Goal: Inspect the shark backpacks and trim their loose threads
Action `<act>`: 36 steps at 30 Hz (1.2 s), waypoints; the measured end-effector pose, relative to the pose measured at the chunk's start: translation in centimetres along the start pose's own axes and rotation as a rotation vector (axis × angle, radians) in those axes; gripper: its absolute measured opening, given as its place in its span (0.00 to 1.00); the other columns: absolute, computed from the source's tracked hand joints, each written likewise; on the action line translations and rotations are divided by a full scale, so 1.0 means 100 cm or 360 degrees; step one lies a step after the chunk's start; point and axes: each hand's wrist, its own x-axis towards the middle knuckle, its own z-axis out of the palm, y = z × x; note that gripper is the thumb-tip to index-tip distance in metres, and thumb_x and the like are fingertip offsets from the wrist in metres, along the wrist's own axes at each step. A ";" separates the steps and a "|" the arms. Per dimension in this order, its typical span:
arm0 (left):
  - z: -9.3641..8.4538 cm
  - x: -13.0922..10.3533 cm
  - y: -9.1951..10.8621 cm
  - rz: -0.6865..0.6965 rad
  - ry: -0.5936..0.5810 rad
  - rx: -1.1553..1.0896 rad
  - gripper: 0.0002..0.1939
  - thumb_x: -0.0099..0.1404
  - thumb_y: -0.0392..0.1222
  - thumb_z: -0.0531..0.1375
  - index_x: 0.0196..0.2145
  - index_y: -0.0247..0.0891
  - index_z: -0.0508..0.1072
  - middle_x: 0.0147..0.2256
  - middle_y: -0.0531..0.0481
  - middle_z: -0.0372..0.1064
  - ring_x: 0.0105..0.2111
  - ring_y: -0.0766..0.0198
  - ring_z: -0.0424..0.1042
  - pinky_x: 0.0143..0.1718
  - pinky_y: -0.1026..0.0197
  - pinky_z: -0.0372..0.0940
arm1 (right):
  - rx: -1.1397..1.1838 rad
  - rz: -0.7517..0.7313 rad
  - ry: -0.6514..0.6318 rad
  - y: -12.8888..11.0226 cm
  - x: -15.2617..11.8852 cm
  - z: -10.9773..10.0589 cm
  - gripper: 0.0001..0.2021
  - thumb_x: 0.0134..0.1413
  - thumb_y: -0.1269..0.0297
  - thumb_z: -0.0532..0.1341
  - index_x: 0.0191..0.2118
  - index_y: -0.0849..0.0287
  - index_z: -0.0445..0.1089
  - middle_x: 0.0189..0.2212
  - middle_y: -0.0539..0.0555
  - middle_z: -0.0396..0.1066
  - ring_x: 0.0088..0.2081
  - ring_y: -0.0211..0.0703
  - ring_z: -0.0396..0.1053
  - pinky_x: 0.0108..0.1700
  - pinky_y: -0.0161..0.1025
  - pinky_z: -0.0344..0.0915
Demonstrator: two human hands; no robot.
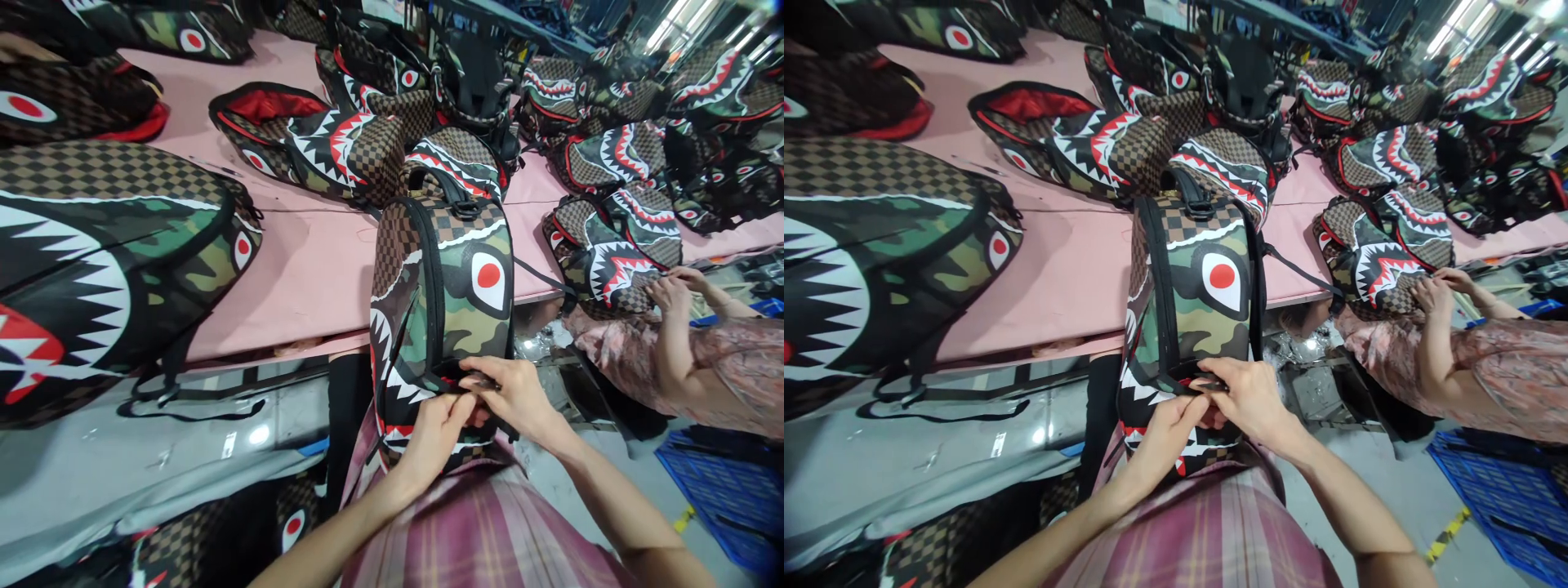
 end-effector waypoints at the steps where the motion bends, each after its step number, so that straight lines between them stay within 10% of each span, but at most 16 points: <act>1: -0.007 -0.002 0.003 0.0065 0.0069 0.0105 0.16 0.61 0.46 0.53 0.25 0.36 0.76 0.23 0.50 0.73 0.25 0.63 0.70 0.30 0.64 0.63 | -0.0002 -0.0044 -0.0029 0.001 -0.001 -0.001 0.12 0.54 0.63 0.58 0.44 0.57 0.70 0.40 0.53 0.74 0.39 0.41 0.73 0.39 0.34 0.64; 7: -0.057 0.004 0.011 0.0549 0.1021 0.0667 0.11 0.59 0.43 0.57 0.38 0.38 0.73 0.29 0.51 0.68 0.27 0.67 0.66 0.31 0.64 0.63 | -0.0008 -0.0061 0.0118 0.016 0.006 -0.003 0.06 0.53 0.67 0.59 0.35 0.58 0.73 0.31 0.50 0.75 0.32 0.38 0.72 0.31 0.31 0.61; 19: -0.067 0.044 0.036 0.1551 0.0995 0.1544 0.02 0.59 0.36 0.59 0.29 0.37 0.70 0.29 0.49 0.68 0.31 0.65 0.66 0.33 0.62 0.61 | 0.0203 0.0030 0.0228 0.018 0.018 -0.003 0.06 0.52 0.64 0.59 0.32 0.59 0.73 0.27 0.50 0.74 0.28 0.38 0.70 0.30 0.32 0.60; 25: -0.094 0.038 0.051 0.1093 0.1261 0.0971 0.11 0.65 0.37 0.51 0.27 0.36 0.68 0.25 0.52 0.66 0.27 0.68 0.67 0.29 0.65 0.62 | 0.0219 -0.0055 0.0273 0.019 0.018 -0.012 0.10 0.56 0.62 0.55 0.31 0.58 0.71 0.26 0.50 0.73 0.27 0.37 0.69 0.30 0.32 0.62; 29: -0.083 0.030 0.047 0.1378 0.0954 0.1339 0.05 0.61 0.36 0.57 0.32 0.37 0.73 0.31 0.50 0.71 0.32 0.66 0.69 0.35 0.64 0.64 | -0.0288 -0.0288 0.0432 0.012 0.023 -0.010 0.17 0.55 0.55 0.57 0.47 0.60 0.65 0.36 0.56 0.72 0.35 0.44 0.70 0.36 0.38 0.63; 36: -0.064 0.028 0.036 0.1597 0.0890 0.1883 0.05 0.60 0.32 0.56 0.33 0.36 0.71 0.30 0.48 0.71 0.32 0.63 0.69 0.34 0.62 0.63 | -0.0714 -0.0631 0.0662 0.000 0.031 0.002 0.08 0.58 0.65 0.56 0.39 0.61 0.69 0.32 0.55 0.72 0.32 0.40 0.66 0.33 0.38 0.56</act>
